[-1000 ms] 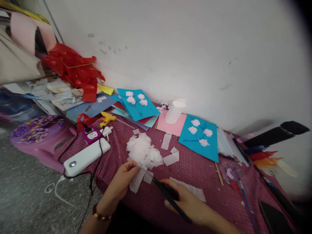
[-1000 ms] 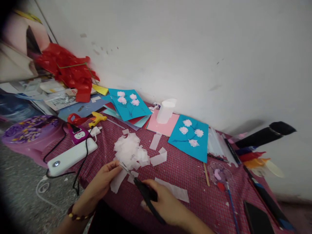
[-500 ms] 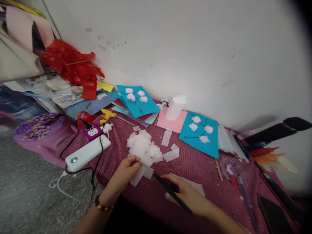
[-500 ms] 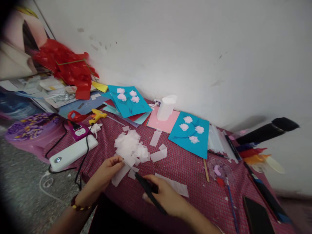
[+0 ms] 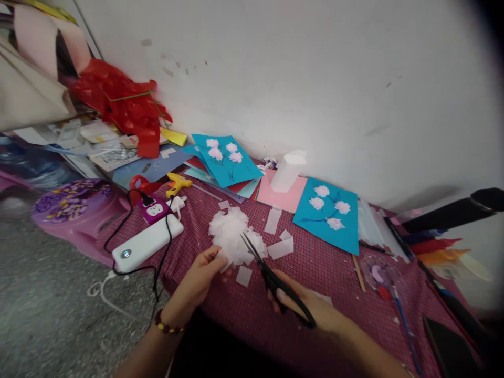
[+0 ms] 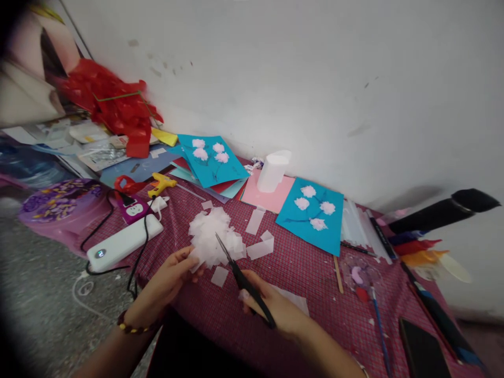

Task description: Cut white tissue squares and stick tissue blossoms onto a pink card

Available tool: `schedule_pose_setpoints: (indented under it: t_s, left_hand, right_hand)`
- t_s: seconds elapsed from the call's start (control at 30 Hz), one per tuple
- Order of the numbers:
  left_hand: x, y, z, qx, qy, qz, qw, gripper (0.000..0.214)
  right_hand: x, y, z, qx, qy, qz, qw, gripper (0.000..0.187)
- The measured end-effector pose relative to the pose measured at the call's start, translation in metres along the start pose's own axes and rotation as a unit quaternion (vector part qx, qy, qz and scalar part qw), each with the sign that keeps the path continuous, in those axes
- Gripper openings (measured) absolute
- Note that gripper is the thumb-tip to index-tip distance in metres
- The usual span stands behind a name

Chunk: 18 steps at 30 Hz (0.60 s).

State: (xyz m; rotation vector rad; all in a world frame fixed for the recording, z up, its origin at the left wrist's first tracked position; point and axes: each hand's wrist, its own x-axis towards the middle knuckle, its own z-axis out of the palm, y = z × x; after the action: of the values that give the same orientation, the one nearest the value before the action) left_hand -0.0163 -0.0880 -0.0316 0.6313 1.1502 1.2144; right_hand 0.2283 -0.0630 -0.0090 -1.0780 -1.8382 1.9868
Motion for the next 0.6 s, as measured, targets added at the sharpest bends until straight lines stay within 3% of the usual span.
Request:
schedule_pose_setpoints:
  t_s: [0.13,0.3,0.6]
  left_hand:
    - [0.005,0.006,0.003,-0.056,0.031,0.046,0.997,0.018]
    - [0.008,0.001,0.007,-0.071,0.001,0.057,0.996,0.012]
    - [0.005,-0.004,0.019,-0.046,-0.024,0.032,0.998,0.015]
  right_hand:
    - [-0.014,-0.008,-0.001,0.019,-0.029,-0.005,0.999,0.048]
    - [-0.019,-0.007,0.002,0.017,-0.071,-0.02,0.997,0.054]
    - [-0.006,-0.014,0.008,0.022,-0.049,-0.036,0.998,0.054]
